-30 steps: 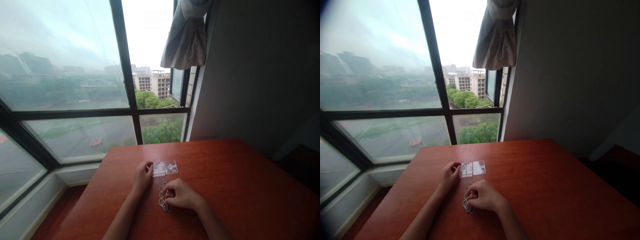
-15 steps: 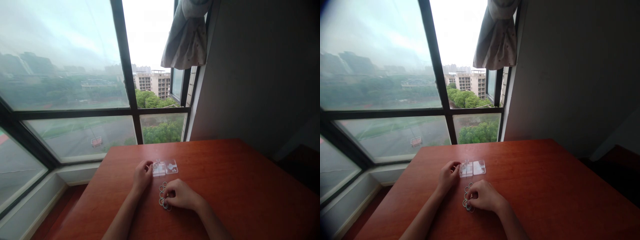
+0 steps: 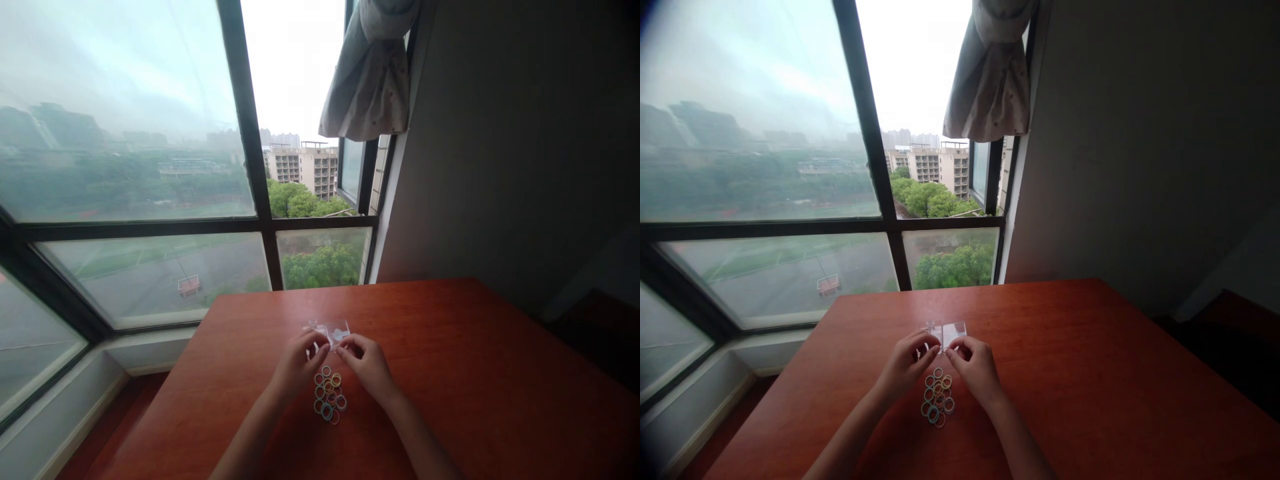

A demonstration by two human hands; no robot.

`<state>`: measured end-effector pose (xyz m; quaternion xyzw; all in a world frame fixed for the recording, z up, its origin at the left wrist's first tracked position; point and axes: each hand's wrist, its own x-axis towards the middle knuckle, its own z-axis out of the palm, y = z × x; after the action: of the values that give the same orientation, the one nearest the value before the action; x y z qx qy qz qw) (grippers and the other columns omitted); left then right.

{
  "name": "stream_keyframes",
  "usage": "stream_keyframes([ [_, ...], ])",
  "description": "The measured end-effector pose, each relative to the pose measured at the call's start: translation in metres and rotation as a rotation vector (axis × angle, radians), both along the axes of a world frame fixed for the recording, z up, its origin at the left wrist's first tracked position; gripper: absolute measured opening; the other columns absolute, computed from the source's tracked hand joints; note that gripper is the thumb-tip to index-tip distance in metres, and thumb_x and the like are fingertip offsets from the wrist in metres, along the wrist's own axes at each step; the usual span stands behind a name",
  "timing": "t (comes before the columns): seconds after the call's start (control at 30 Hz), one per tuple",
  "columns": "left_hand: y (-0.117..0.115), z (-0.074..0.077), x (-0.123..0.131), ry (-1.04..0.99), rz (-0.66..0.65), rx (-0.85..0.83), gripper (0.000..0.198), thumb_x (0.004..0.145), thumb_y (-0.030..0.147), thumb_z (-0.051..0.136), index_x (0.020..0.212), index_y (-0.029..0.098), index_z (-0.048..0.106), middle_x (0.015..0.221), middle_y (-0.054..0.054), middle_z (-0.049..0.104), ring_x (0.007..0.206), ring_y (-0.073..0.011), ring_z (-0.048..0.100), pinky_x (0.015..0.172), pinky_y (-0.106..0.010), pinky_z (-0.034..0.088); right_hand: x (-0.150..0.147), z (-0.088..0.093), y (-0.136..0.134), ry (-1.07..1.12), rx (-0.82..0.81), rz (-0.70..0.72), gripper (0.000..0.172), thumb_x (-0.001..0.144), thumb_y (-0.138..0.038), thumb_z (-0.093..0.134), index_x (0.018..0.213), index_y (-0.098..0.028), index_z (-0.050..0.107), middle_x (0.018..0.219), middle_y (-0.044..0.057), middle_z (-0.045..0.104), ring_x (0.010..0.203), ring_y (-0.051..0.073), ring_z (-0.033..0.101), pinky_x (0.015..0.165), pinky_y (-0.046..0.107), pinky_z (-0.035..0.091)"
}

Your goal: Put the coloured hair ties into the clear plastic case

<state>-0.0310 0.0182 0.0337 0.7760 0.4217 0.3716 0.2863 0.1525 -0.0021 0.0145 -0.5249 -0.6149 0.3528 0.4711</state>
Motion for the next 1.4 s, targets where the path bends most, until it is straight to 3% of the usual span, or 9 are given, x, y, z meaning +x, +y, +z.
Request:
stream_keyframes([
  [0.5,-0.006,0.003,0.009,-0.070,-0.038,-0.032,0.016,0.085,0.028,0.056,0.078,0.018,0.066,0.076,-0.002,0.060,0.063,-0.0108,0.053,0.055,-0.020,0.042,0.000,-0.003,0.001,0.042,-0.039,-0.003,0.030,0.076,-0.046,0.065,0.075,-0.016,0.068,0.059,-0.001,0.051,0.056,0.013,0.044,0.051,0.023,0.034],
  [0.7,-0.005,0.000,0.010,-0.027,-0.021,-0.014,0.013,0.082,0.025,0.056,0.073,0.018,0.061,0.073,-0.001,0.058,0.061,-0.0106,0.052,0.055,-0.021,0.043,-0.001,-0.002,0.001,0.019,-0.030,0.020,0.024,0.077,-0.039,0.064,0.076,-0.016,0.068,0.059,-0.002,0.051,0.057,0.013,0.045,0.052,0.022,0.034],
  [0.8,0.001,-0.005,0.001,0.000,0.070,0.033,0.016,0.084,0.028,0.053,0.074,0.018,0.061,0.074,-0.002,0.059,0.063,-0.0120,0.054,0.056,-0.022,0.043,-0.002,-0.003,0.001,0.013,-0.033,0.018,0.021,0.076,-0.037,0.064,0.077,-0.016,0.069,0.059,-0.002,0.053,0.056,0.013,0.046,0.052,0.022,0.035],
  [1.0,0.025,-0.023,-0.029,0.054,0.370,0.124,0.025,0.086,0.039,0.051,0.079,0.019,0.064,0.073,-0.002,0.061,0.061,-0.0147,0.056,0.058,-0.025,0.044,-0.003,-0.002,0.000,-0.006,-0.035,0.039,0.015,0.076,-0.030,0.064,0.076,-0.016,0.070,0.062,-0.001,0.059,0.057,0.013,0.050,0.054,0.022,0.038],
  [1.27,0.034,-0.040,-0.030,0.076,0.353,0.083,0.024,0.086,0.038,0.051,0.086,0.019,0.067,0.076,-0.002,0.064,0.062,-0.0153,0.059,0.060,-0.026,0.046,-0.004,-0.002,-0.004,-0.085,-0.049,0.094,0.010,0.076,-0.021,0.061,0.072,-0.017,0.069,0.061,-0.002,0.059,0.058,0.012,0.051,0.055,0.021,0.036],
  [1.4,0.036,-0.040,-0.031,-0.016,0.412,0.008,0.027,0.085,0.039,0.051,0.089,0.017,0.067,0.076,-0.003,0.067,0.063,-0.0164,0.061,0.059,-0.026,0.047,0.007,-0.001,-0.007,-0.161,-0.158,0.221,0.010,0.074,-0.021,0.063,0.071,-0.017,0.071,0.062,-0.001,0.062,0.058,0.012,0.051,0.053,0.020,0.035],
])
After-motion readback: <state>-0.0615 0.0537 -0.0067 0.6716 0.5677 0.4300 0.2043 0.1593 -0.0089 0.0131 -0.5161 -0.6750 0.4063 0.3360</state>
